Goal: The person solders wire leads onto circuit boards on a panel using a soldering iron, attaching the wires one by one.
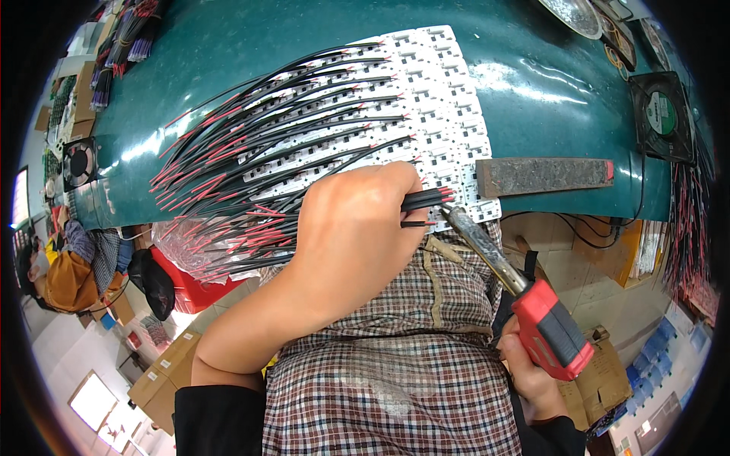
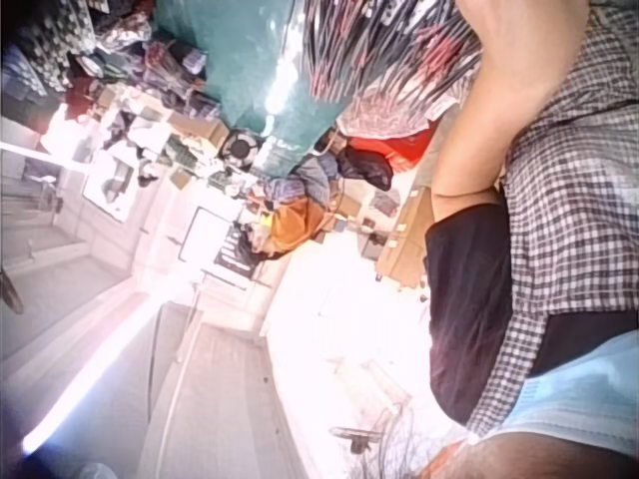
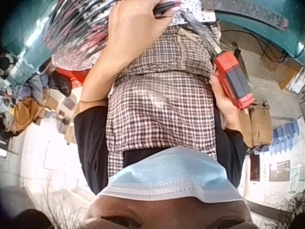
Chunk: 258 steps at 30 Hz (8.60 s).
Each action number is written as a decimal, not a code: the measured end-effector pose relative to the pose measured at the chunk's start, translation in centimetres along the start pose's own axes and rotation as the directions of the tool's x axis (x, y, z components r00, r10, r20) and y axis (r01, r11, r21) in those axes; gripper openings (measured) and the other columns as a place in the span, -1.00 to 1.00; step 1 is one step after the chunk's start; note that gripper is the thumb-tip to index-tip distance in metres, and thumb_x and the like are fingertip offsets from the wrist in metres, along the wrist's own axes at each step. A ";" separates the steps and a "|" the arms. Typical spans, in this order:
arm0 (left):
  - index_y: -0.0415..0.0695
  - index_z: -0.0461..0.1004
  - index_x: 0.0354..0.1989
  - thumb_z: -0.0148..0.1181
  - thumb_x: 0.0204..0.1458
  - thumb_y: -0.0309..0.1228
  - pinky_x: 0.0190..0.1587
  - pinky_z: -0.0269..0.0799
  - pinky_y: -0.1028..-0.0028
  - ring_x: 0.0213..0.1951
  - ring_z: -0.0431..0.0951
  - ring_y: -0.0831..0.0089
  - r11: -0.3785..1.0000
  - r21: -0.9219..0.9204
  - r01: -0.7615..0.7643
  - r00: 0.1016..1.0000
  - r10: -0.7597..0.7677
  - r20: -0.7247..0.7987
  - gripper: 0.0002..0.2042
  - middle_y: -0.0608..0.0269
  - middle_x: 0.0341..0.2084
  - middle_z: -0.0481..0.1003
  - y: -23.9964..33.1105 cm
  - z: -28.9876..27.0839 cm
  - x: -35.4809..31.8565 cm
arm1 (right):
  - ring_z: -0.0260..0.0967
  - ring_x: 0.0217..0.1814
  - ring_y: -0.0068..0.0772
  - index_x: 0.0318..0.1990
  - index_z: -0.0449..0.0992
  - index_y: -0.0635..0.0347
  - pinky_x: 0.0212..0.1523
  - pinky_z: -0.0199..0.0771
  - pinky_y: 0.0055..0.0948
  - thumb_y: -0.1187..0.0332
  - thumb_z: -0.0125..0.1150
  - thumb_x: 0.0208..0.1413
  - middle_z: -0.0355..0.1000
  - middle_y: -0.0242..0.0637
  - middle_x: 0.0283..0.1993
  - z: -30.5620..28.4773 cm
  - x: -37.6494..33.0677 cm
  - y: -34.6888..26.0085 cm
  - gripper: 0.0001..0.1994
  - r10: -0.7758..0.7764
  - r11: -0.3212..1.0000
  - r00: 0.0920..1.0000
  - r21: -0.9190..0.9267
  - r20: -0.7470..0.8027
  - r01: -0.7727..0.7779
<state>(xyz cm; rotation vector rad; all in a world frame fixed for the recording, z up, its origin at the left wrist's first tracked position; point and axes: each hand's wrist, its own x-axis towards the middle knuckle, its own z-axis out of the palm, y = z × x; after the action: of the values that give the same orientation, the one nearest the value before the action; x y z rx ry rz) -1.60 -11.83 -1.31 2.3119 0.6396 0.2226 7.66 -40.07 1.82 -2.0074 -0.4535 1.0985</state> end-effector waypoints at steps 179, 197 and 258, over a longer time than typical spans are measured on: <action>-0.22 0.47 -0.08 0.03 0.31 -0.35 -0.30 0.32 0.44 -0.46 0.41 0.46 0.936 -0.235 0.262 0.938 -0.189 0.292 -0.80 0.24 -0.61 0.42 -3.5 -12.8 5.2 | 0.41 -0.21 -0.49 -0.04 0.39 0.26 -0.11 0.46 -0.45 0.64 0.34 0.03 0.44 -0.26 -0.15 0.6 10.0 -10.4 -0.65 -0.524 0.850 0.842 -0.015 -0.132 0.527; -0.26 0.50 -0.30 0.28 0.11 -0.40 -0.41 0.35 0.39 -0.55 0.47 0.39 0.986 -0.087 0.141 0.989 -0.138 0.043 -0.84 0.16 -0.62 0.50 -5.9 -9.8 7.5 | 0.27 -0.56 -0.59 0.11 0.36 0.40 -0.47 0.42 -0.52 0.47 0.30 0.04 0.40 -0.20 -0.36 3.1 9.7 -11.8 -0.54 -0.223 0.921 0.969 0.303 -0.109 0.246; -0.26 0.47 -0.50 0.33 -0.05 -0.38 -0.46 0.37 0.26 -0.59 0.49 0.13 0.991 0.123 0.050 0.994 -0.037 -0.103 -0.79 0.04 -0.67 0.46 -6.3 -8.4 8.0 | 0.14 -0.71 -0.67 -0.12 0.42 0.42 -0.64 0.23 -0.60 0.55 0.20 0.15 0.40 -0.23 -0.50 4.6 10.8 -11.5 -0.82 -0.210 0.958 0.968 0.168 -0.138 0.232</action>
<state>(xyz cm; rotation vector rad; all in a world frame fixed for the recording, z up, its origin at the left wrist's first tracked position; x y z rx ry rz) 0.11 1.10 0.31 2.4161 0.7739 0.2869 10.62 -23.99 3.42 -1.8006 -0.4845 0.8457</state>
